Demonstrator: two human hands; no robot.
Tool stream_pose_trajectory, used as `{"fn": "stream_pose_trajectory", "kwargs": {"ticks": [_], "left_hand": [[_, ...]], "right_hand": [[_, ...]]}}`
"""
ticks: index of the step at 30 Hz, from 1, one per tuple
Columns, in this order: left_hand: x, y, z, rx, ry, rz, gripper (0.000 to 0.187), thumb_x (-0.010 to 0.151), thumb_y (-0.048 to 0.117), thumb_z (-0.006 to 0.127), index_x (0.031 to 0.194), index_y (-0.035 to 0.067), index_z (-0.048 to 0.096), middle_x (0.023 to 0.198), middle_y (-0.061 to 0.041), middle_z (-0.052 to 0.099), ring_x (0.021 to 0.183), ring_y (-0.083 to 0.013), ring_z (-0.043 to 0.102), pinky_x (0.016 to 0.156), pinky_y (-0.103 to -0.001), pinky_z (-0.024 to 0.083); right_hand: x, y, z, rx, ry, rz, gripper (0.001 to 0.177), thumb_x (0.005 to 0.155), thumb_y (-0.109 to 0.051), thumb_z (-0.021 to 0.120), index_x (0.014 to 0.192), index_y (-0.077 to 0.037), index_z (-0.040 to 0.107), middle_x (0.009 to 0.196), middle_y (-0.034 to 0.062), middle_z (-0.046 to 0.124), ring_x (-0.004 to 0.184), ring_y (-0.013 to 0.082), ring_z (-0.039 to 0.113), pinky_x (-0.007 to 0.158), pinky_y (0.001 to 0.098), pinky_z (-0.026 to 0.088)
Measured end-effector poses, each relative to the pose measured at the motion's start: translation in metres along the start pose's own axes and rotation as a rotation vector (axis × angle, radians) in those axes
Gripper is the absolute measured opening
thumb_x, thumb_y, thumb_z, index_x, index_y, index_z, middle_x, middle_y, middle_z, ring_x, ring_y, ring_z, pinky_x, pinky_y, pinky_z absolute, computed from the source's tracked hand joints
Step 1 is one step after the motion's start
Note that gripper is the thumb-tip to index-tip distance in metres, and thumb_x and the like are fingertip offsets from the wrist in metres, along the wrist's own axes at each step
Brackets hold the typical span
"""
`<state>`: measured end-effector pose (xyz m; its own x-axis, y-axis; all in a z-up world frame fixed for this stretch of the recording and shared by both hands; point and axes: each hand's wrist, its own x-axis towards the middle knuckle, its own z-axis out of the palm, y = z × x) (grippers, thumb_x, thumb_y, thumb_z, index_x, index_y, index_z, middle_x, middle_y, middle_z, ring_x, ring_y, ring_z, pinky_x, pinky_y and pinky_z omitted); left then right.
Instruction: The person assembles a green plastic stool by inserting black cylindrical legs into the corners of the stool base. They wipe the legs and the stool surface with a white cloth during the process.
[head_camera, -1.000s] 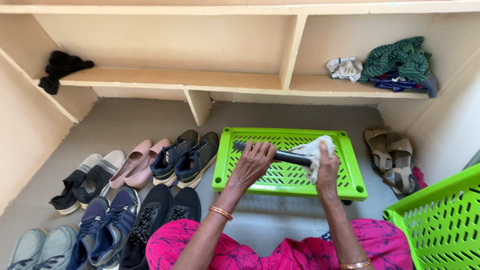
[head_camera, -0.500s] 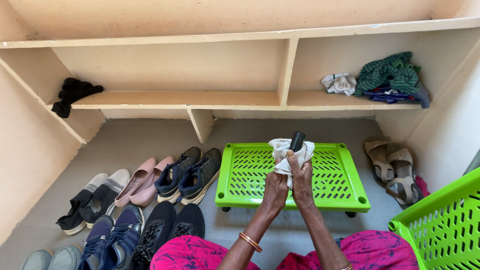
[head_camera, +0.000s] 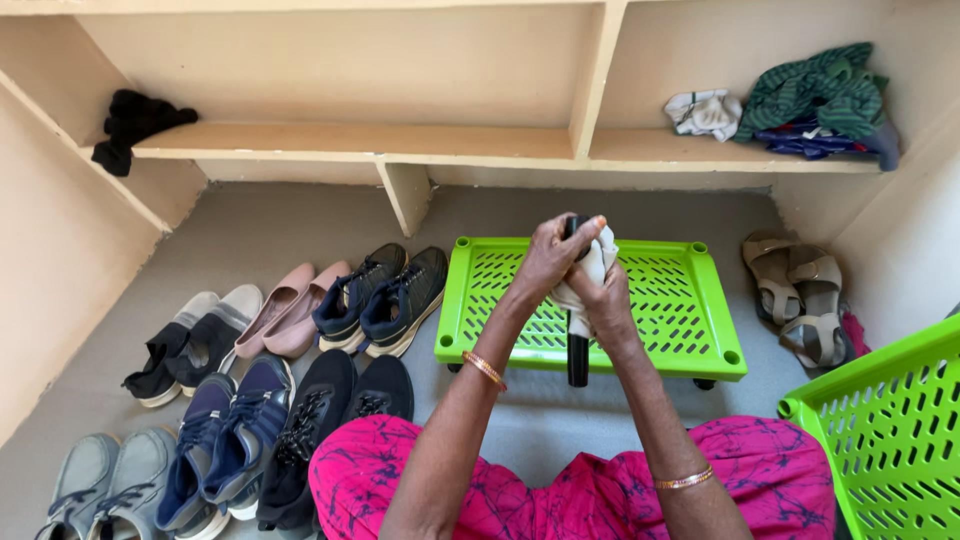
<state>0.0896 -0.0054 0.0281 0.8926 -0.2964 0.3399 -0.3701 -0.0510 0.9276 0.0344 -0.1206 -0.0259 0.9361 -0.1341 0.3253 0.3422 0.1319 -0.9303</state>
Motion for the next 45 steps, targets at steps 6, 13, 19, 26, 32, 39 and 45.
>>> {"fn": "stream_pose_trajectory", "kwargs": {"ticks": [6, 13, 19, 26, 32, 39, 45], "left_hand": [[0.017, 0.01, -0.017, -0.344, -0.006, -0.088, 0.047, 0.094, 0.051, 0.065, 0.087, 0.004, 0.065, 0.085, -0.01, 0.077, 0.072, -0.0107, 0.068, 0.066, -0.028, 0.057], [0.018, 0.008, -0.021, -0.394, 0.158, -0.101, 0.049, 0.095, 0.053, 0.064, 0.091, 0.004, 0.065, 0.078, -0.011, 0.073, 0.068, -0.0135, 0.07, 0.066, -0.028, 0.059], [0.023, -0.003, -0.036, -0.541, 0.191, -0.137, 0.049, 0.096, 0.051, 0.065, 0.089, 0.003, 0.059, 0.076, -0.011, 0.068, 0.066, -0.0213, 0.073, 0.06, -0.038, 0.061], [-0.02, -0.007, -0.028, -0.823, -0.144, -0.196, 0.042, 0.101, 0.047, 0.061, 0.101, 0.005, 0.054, 0.08, -0.015, 0.071, 0.072, -0.0281, 0.076, 0.065, -0.038, 0.062], [-0.016, -0.004, -0.032, -0.686, 0.046, -0.161, 0.041, 0.103, 0.048, 0.057, 0.099, 0.008, 0.049, 0.078, -0.012, 0.069, 0.072, -0.0282, 0.076, 0.065, -0.037, 0.063], [-0.012, 0.039, -0.038, 0.468, 0.547, 0.004, 0.035, 0.098, 0.035, 0.056, 0.116, 0.006, 0.051, 0.108, -0.02, 0.072, 0.102, -0.0344, 0.072, 0.092, -0.048, 0.055], [-0.044, 0.043, -0.057, 1.356, 0.145, 0.786, 0.046, 0.075, 0.015, 0.06, 0.121, 0.011, 0.06, 0.137, -0.015, 0.054, 0.141, -0.0314, 0.045, 0.122, -0.057, 0.025]], "right_hand": [[-0.002, -0.012, 0.008, 0.219, -0.119, 0.204, 0.034, 0.09, -0.024, 0.073, 0.113, -0.001, 0.064, 0.091, 0.0036, 0.069, 0.071, 0.0084, 0.066, 0.061, 0.0252, 0.056], [-0.023, -0.012, 0.023, 0.219, -0.127, 0.329, 0.04, 0.085, -0.027, 0.073, 0.113, -0.001, 0.061, 0.084, 0.0045, 0.068, 0.06, 0.0096, 0.064, 0.052, 0.026, 0.055], [-0.046, -0.007, 0.023, 0.26, -0.147, 0.421, 0.037, 0.086, -0.023, 0.072, 0.111, 0.0, 0.059, 0.081, 0.0063, 0.065, 0.057, 0.0108, 0.061, 0.048, 0.0266, 0.053], [-0.045, -0.006, 0.019, 0.693, -0.224, 0.574, 0.037, 0.087, -0.027, 0.068, 0.108, 0.002, 0.06, 0.08, 0.0066, 0.065, 0.058, 0.0119, 0.06, 0.048, 0.0245, 0.049], [-0.047, -0.002, 0.026, 0.051, -0.046, 0.336, 0.041, 0.082, -0.017, 0.074, 0.114, 0.006, 0.063, 0.089, 0.0096, 0.07, 0.071, 0.0157, 0.068, 0.062, 0.0298, 0.058], [-0.029, -0.026, 0.018, -0.365, -0.082, 0.146, 0.04, 0.081, -0.017, 0.076, 0.116, 0.0, 0.066, 0.095, 0.0079, 0.074, 0.08, 0.0144, 0.07, 0.074, 0.0301, 0.058], [-0.004, -0.051, -0.01, -0.496, -0.155, 0.15, 0.039, 0.084, -0.031, 0.073, 0.109, -0.002, 0.07, 0.089, 0.0055, 0.074, 0.075, 0.0119, 0.067, 0.069, 0.0312, 0.055]]}}
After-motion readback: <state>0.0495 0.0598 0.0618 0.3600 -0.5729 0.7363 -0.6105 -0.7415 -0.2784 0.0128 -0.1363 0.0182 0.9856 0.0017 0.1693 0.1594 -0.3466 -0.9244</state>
